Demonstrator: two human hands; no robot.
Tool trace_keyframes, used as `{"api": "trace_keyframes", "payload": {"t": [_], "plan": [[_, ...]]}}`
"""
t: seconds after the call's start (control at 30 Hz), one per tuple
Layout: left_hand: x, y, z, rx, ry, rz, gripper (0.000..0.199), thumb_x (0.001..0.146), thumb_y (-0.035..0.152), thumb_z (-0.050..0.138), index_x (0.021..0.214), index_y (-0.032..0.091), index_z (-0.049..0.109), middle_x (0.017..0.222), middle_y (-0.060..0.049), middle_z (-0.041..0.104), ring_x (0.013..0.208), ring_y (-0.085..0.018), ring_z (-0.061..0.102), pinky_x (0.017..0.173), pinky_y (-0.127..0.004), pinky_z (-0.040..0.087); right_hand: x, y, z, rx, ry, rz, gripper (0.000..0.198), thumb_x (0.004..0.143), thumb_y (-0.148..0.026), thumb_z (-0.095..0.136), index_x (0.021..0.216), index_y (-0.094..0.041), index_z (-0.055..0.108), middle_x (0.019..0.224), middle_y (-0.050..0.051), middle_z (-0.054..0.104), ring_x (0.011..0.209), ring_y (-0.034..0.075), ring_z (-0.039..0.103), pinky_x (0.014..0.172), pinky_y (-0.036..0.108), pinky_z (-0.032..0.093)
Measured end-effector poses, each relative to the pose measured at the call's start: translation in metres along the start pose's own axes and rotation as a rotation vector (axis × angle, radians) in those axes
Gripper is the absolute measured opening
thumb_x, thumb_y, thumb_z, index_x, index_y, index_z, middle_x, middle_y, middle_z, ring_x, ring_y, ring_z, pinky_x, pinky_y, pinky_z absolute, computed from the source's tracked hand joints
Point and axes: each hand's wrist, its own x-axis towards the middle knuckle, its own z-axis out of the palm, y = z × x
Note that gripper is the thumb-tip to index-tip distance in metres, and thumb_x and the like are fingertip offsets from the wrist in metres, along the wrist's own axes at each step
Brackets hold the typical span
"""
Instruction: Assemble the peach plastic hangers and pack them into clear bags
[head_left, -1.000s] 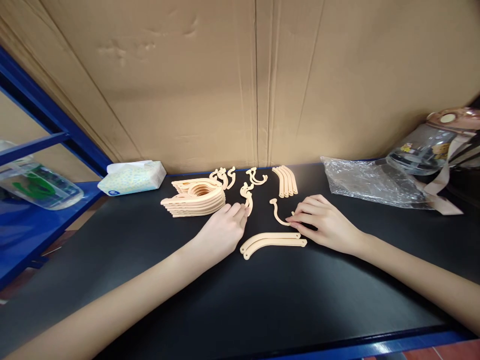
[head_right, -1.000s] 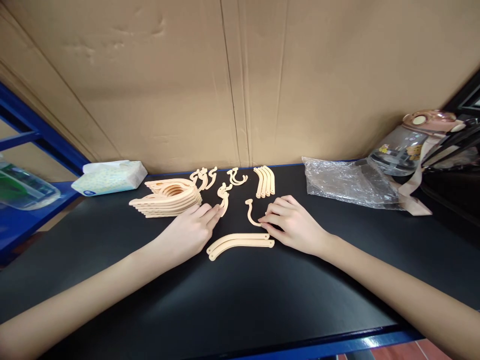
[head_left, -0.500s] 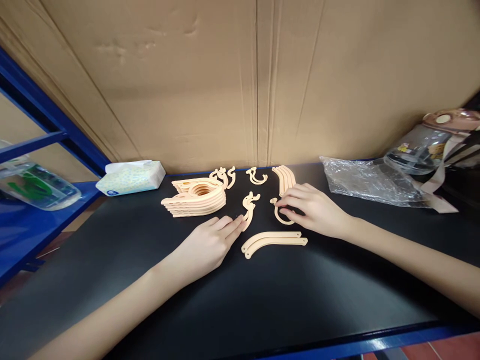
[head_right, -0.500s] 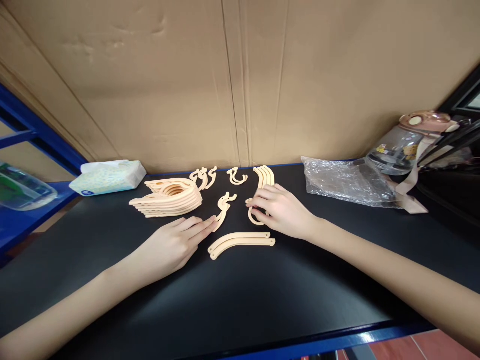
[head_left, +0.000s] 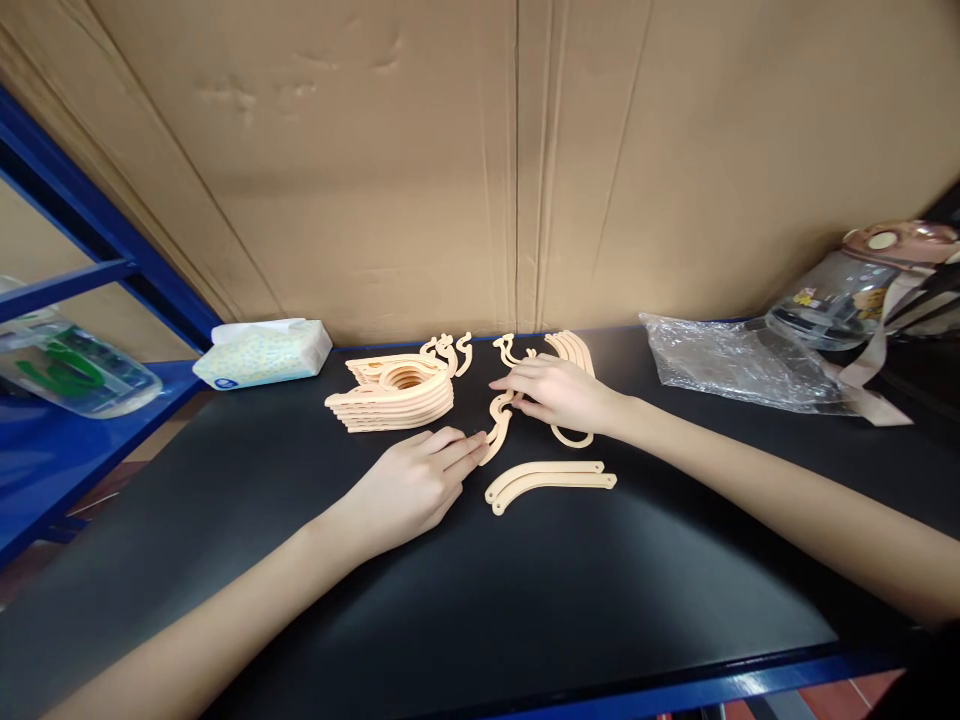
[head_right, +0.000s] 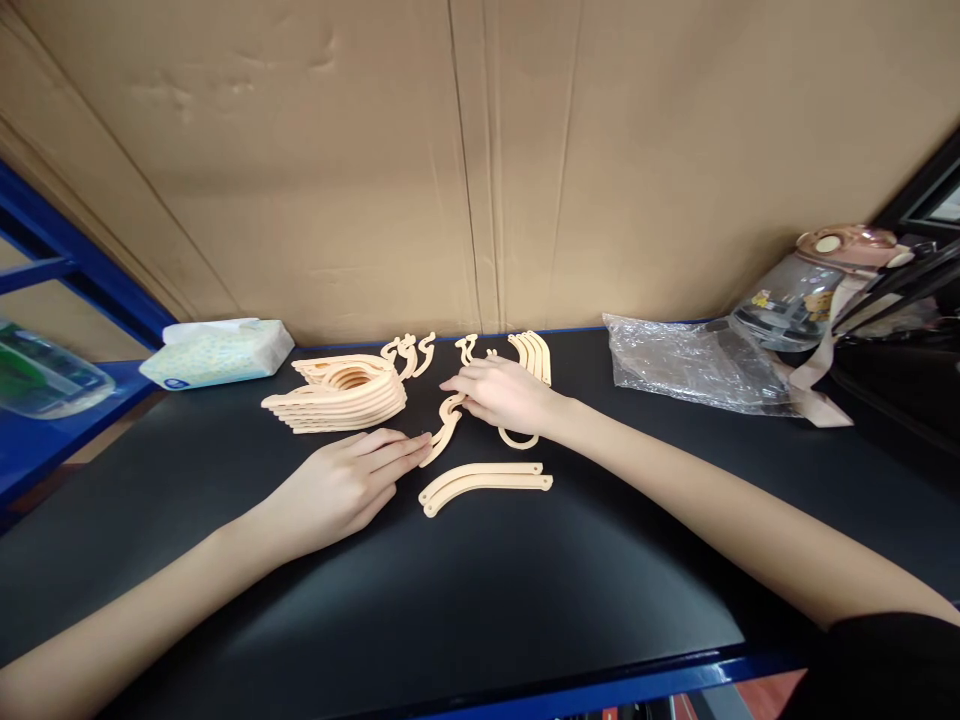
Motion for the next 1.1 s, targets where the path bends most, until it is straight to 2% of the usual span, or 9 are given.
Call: {"api": "trace_keyframes", "payload": {"t": [0.1, 0.27, 0.47, 0.67, 0.8, 0.9, 1.1], "plan": [[0.000, 0.000, 0.000, 0.005, -0.004, 0.002, 0.040, 0.089, 0.007, 0.041, 0.125, 0.012, 0.057, 0.124, -0.009, 0.064, 0.103, -0.022, 0.059, 0.087, -0.035, 0.052, -0.002, -0.001, -0.003, -0.038, 0.043, 0.015, 0.024, 0.091, -0.020, 0.051, 0.110, -0.014, 0.065, 0.096, 0.008, 0.069, 0.092, 0.022, 0.061, 0.086, 0.037, 0.046], [0.000, 0.000, 0.001, 0.008, 0.020, 0.006, 0.039, 0.089, 0.007, 0.042, 0.125, 0.009, 0.057, 0.122, -0.010, 0.064, 0.102, -0.023, 0.060, 0.086, -0.036, 0.052, -0.009, -0.002, -0.008, -0.088, 0.039, -0.006, 0.025, 0.094, -0.023, 0.047, 0.099, -0.013, 0.069, 0.090, 0.007, 0.067, 0.090, 0.022, 0.057, 0.083, 0.036, 0.044], [-0.001, -0.004, 0.005, -0.021, 0.080, 0.024, 0.037, 0.089, 0.008, 0.042, 0.123, 0.006, 0.057, 0.122, -0.010, 0.064, 0.102, -0.024, 0.060, 0.087, -0.037, 0.052, -0.014, -0.001, -0.004, -0.090, 0.061, -0.005, 0.026, 0.094, -0.024, 0.048, 0.099, -0.015, 0.071, 0.091, 0.007, 0.067, 0.088, 0.021, 0.055, 0.081, 0.035, 0.041], [0.001, -0.005, 0.007, -0.068, 0.090, 0.016, 0.037, 0.094, 0.013, 0.039, 0.127, 0.013, 0.055, 0.122, -0.007, 0.064, 0.102, -0.022, 0.059, 0.091, -0.039, 0.050, -0.014, -0.002, -0.001, -0.096, 0.065, 0.022, 0.025, 0.094, -0.024, 0.049, 0.098, -0.016, 0.073, 0.090, 0.006, 0.068, 0.087, 0.020, 0.054, 0.081, 0.035, 0.040], [0.002, -0.008, 0.007, -0.075, 0.118, 0.015, 0.035, 0.095, 0.015, 0.039, 0.124, 0.012, 0.058, 0.120, -0.007, 0.065, 0.104, -0.022, 0.060, 0.091, -0.039, 0.050, -0.015, -0.003, 0.000, -0.082, 0.062, 0.030, 0.025, 0.094, -0.026, 0.050, 0.100, -0.017, 0.073, 0.096, 0.006, 0.069, 0.091, 0.021, 0.056, 0.083, 0.035, 0.040], [0.001, -0.011, 0.008, -0.073, 0.133, 0.001, 0.034, 0.095, 0.016, 0.039, 0.121, 0.011, 0.060, 0.119, -0.007, 0.066, 0.104, -0.023, 0.060, 0.092, -0.039, 0.049, -0.015, -0.003, -0.001, -0.044, 0.042, 0.039, 0.028, 0.095, -0.026, 0.047, 0.098, -0.017, 0.073, 0.100, 0.006, 0.070, 0.094, 0.021, 0.057, 0.086, 0.035, 0.038], [-0.001, -0.014, 0.008, -0.061, 0.117, -0.033, 0.032, 0.095, 0.017, 0.040, 0.118, 0.012, 0.062, 0.119, -0.008, 0.066, 0.107, -0.024, 0.060, 0.094, -0.040, 0.049, -0.016, -0.006, -0.014, 0.003, -0.041, 0.068, 0.024, 0.093, -0.027, 0.052, 0.086, -0.016, 0.072, 0.083, 0.004, 0.069, 0.083, 0.019, 0.056, 0.084, 0.035, 0.036]]}}
